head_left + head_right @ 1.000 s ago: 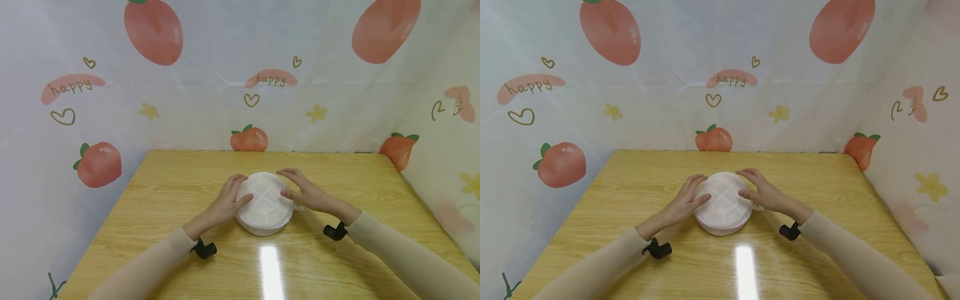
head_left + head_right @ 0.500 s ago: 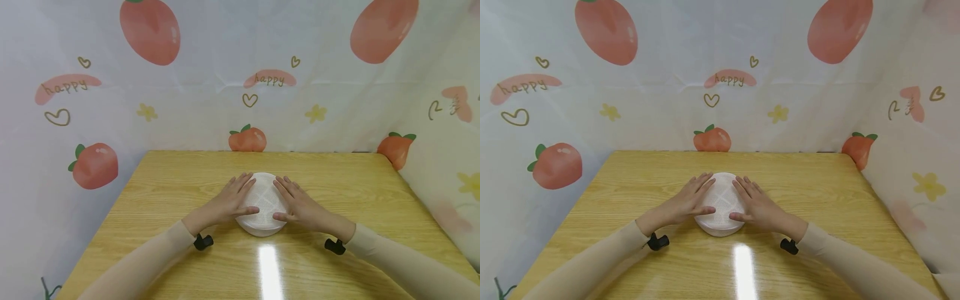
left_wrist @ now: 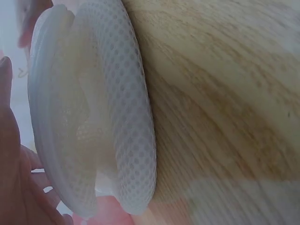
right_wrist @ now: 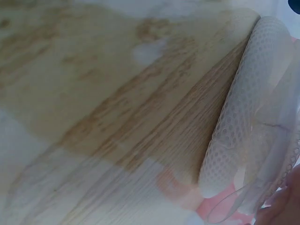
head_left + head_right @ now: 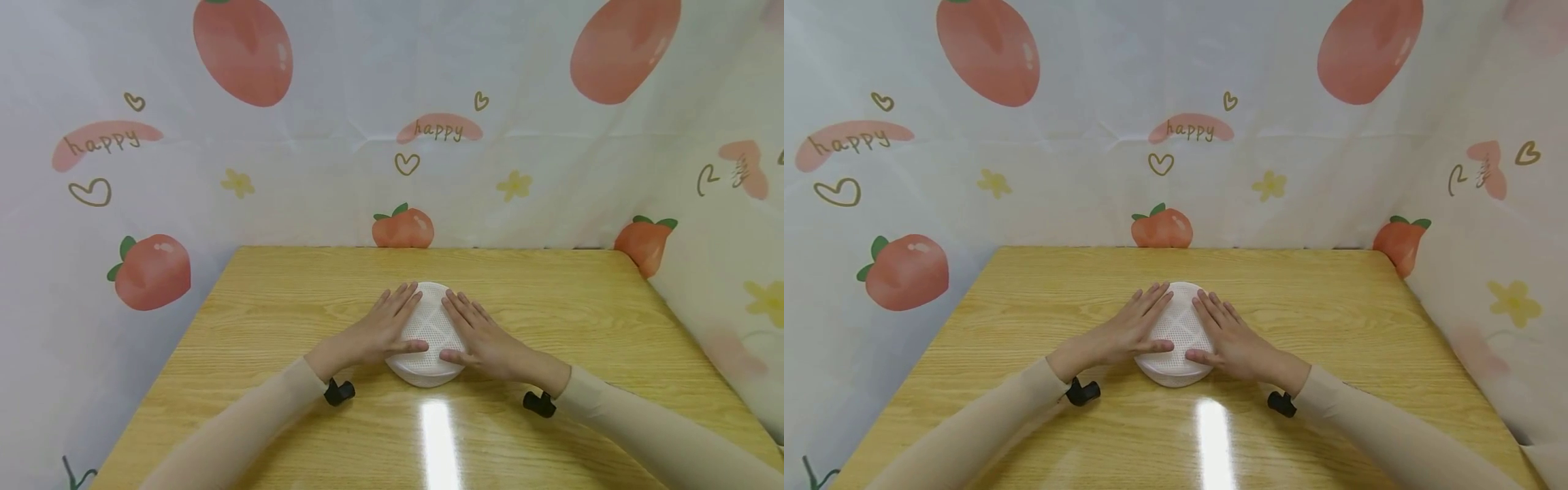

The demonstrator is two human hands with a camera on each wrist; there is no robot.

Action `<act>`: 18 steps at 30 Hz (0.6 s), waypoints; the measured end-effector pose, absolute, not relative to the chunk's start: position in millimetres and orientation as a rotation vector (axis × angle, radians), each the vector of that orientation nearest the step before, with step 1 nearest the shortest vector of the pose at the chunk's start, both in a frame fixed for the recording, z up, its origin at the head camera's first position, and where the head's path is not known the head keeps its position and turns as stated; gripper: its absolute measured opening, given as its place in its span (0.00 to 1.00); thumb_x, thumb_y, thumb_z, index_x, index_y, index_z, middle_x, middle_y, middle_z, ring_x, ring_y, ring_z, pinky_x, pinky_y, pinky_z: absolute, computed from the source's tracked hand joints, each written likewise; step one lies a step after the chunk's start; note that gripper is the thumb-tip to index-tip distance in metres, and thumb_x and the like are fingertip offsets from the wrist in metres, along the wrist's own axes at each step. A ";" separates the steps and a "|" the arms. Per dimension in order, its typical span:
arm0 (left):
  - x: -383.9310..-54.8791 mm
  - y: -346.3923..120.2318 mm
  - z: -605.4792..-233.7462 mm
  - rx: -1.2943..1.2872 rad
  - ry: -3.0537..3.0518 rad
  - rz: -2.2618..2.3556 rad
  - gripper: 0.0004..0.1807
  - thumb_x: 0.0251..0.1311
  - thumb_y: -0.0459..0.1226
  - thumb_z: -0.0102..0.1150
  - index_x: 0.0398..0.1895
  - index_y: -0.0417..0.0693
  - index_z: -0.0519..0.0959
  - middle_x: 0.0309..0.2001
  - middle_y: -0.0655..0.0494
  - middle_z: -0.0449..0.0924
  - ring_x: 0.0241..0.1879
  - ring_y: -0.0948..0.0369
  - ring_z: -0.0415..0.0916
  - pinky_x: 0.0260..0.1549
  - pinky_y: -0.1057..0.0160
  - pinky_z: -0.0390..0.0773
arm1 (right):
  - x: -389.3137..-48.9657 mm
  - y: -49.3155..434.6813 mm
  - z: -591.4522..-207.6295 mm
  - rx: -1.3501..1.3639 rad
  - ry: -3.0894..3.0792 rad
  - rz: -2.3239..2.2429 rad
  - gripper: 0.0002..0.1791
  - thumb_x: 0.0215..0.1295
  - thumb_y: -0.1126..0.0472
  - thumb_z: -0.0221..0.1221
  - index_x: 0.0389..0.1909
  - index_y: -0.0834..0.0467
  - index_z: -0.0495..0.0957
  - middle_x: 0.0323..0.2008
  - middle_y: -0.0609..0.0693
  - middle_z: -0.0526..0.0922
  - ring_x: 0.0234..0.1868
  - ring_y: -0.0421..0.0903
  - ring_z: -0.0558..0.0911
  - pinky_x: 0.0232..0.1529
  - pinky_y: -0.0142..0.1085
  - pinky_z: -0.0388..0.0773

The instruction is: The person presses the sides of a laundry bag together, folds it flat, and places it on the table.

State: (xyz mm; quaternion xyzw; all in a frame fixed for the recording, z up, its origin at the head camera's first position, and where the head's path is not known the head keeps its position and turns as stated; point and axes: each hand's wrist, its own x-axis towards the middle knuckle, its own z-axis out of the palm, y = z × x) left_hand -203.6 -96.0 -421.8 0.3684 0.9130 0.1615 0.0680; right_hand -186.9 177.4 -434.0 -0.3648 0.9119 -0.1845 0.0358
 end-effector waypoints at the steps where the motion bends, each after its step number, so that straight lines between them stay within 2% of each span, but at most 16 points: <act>1: -203.5 -95.9 -422.5 1.115 2.750 0.486 0.53 0.74 0.62 0.51 0.85 0.39 0.40 0.85 0.46 0.30 0.83 0.49 0.27 0.79 0.47 0.31 | -187.4 177.0 -434.4 -1.121 2.800 -0.568 0.52 0.78 0.39 0.54 0.83 0.66 0.39 0.84 0.60 0.37 0.83 0.64 0.40 0.80 0.59 0.39; 10: -199.6 -96.6 -432.9 1.124 2.726 0.414 0.54 0.74 0.64 0.47 0.84 0.39 0.38 0.85 0.45 0.29 0.83 0.52 0.26 0.79 0.48 0.33 | -192.5 173.8 -441.2 -1.135 2.752 -0.584 0.49 0.80 0.41 0.52 0.83 0.65 0.38 0.84 0.59 0.36 0.84 0.59 0.38 0.80 0.58 0.40; 18: -200.0 -99.3 -442.0 1.128 2.731 0.374 0.55 0.74 0.66 0.45 0.84 0.38 0.36 0.84 0.43 0.28 0.83 0.51 0.25 0.80 0.49 0.34 | -196.3 172.5 -448.6 -1.192 2.749 -0.524 0.49 0.80 0.40 0.50 0.83 0.66 0.40 0.84 0.62 0.38 0.83 0.60 0.40 0.80 0.57 0.42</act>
